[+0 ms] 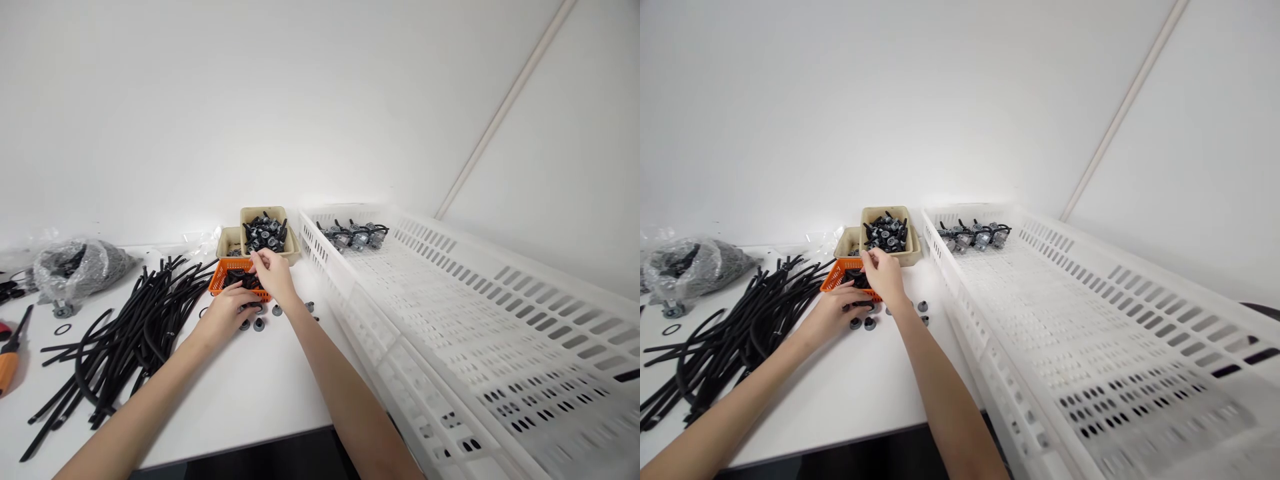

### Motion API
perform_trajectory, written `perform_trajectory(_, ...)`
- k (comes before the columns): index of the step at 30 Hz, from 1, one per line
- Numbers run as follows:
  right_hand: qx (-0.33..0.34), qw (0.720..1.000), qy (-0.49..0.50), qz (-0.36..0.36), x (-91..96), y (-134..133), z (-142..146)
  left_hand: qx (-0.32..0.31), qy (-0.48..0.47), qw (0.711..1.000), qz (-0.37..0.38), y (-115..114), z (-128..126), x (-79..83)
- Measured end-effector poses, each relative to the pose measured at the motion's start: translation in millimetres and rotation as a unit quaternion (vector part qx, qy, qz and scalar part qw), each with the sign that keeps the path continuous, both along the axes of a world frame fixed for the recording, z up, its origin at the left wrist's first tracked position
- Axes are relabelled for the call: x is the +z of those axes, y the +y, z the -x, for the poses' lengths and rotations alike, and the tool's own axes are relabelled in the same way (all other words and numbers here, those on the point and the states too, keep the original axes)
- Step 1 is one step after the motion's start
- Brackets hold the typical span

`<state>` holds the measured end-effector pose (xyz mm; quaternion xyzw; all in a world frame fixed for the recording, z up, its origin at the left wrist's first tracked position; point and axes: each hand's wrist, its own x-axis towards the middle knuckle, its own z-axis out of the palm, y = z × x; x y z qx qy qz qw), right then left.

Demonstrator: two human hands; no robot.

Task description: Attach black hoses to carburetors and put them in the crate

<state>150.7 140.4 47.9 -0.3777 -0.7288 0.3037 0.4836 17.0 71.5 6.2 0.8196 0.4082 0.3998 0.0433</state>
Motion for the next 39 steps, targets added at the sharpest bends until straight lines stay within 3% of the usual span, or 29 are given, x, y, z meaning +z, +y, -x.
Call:
perform_trajectory(8,0.008,0.999,-0.037,-0.025,-0.1,-2.4,0.4,0.029,-0.026,0.999,0.001,-1.1,-0.5,0.4)
perform_trajectory(19,0.01,0.999,-0.04,-0.028,2.2,-3.5,-0.9,-0.013,-0.002,1.0,0.002,-3.2,0.5,4.5)
perform_trajectory(23,0.047,0.994,-0.096,-0.023,11.6,-2.8,-10.7,0.02,-0.009,0.999,-0.038,-7.1,0.4,9.1)
perform_trajectory(26,0.087,0.976,-0.201,0.0,20.8,-2.1,-24.2,0.08,-0.03,0.992,-0.095,-9.0,2.1,11.0)
perform_trajectory(30,0.121,0.93,-0.339,0.075,28.8,-4.5,-38.4,0.136,-0.023,0.977,-0.166,-8.9,8.3,9.4)
perform_trajectory(39,0.053,0.852,-0.51,0.103,47.7,-26.3,-31.9,0.156,0.004,0.955,-0.251,-8.4,16.4,8.6)
